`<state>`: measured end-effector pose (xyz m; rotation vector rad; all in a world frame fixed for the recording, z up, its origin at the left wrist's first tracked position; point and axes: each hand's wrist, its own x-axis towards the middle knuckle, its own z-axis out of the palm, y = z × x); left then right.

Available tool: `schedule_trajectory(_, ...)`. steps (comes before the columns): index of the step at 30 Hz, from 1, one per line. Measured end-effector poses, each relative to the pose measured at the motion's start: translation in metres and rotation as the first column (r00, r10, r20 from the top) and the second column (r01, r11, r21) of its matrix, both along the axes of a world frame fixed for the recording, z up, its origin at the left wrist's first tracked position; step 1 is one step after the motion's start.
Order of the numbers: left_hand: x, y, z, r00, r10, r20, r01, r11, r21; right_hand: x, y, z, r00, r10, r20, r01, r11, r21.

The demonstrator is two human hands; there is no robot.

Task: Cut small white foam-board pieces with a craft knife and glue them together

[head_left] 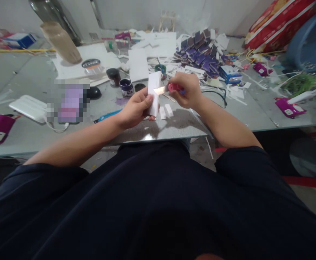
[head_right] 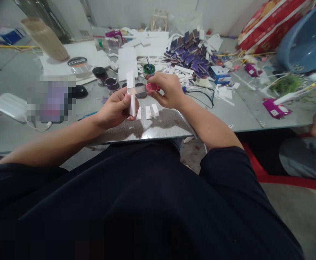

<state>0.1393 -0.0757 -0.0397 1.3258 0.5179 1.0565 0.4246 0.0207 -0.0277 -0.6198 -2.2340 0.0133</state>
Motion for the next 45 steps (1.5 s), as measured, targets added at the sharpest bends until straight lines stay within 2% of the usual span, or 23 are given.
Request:
schedule_trajectory(4,0.002,-0.002,0.003,1.0,-0.003,0.011,0.004,1.0,-0.017,-0.008,-0.027,0.017,0.987,-0.044,0.153,0.067,0.987,-0.147)
schedule_trajectory(7,0.003,-0.004,0.006,1.0,-0.008,0.01,0.008,0.999,-0.039,-0.015,-0.039,0.024,0.978,-0.046,0.203,0.088,0.975,-0.202)
schedule_trajectory(10,0.001,-0.003,0.006,1.0,-0.026,0.01,0.026,0.999,-0.033,-0.014,-0.031,0.018,0.987,-0.036,0.156,0.063,0.982,-0.178)
schedule_trajectory(15,-0.002,-0.001,0.003,0.999,-0.043,-0.008,0.043,0.999,-0.012,-0.004,-0.001,0.001,1.0,0.021,-0.002,-0.021,1.0,-0.013)
schedule_trajectory(18,0.0,-0.002,0.003,0.999,-0.038,-0.009,0.038,0.999,0.0,-0.002,0.003,0.001,1.0,0.004,-0.015,-0.005,0.998,-0.065)
schedule_trajectory(20,0.002,-0.003,0.004,0.999,-0.048,0.001,0.048,0.999,0.013,-0.002,-0.001,0.005,1.0,-0.01,-0.003,0.01,0.992,-0.129)
schedule_trajectory(23,0.003,-0.003,0.005,0.998,-0.055,-0.006,0.055,0.998,0.013,-0.004,-0.008,0.008,0.999,-0.024,0.024,0.027,0.988,-0.15)
schedule_trajectory(26,0.002,-0.002,0.005,0.998,-0.059,-0.024,0.059,0.998,0.012,-0.004,-0.005,0.005,1.0,-0.007,0.022,0.009,0.997,-0.079)
schedule_trajectory(31,0.0,-0.002,0.005,0.998,-0.063,-0.02,0.063,0.998,0.015,0.005,0.014,-0.004,0.997,0.067,-0.035,-0.065,0.995,0.071)
schedule_trajectory(36,0.0,-0.003,0.004,1.0,-0.028,-0.01,0.028,1.0,0.003,0.01,0.016,-0.001,1.0,0.009,-0.019,-0.008,0.996,0.086)
schedule_trajectory(40,0.002,-0.002,0.003,0.999,-0.034,-0.011,0.034,0.999,-0.004,0.006,0.013,-0.004,0.996,0.087,-0.03,-0.082,0.984,0.159)
schedule_trajectory(45,0.001,-0.001,0.0,0.999,-0.031,-0.021,0.031,0.999,-0.01,0.007,0.015,-0.006,0.997,0.073,-0.026,-0.067,0.983,0.172)
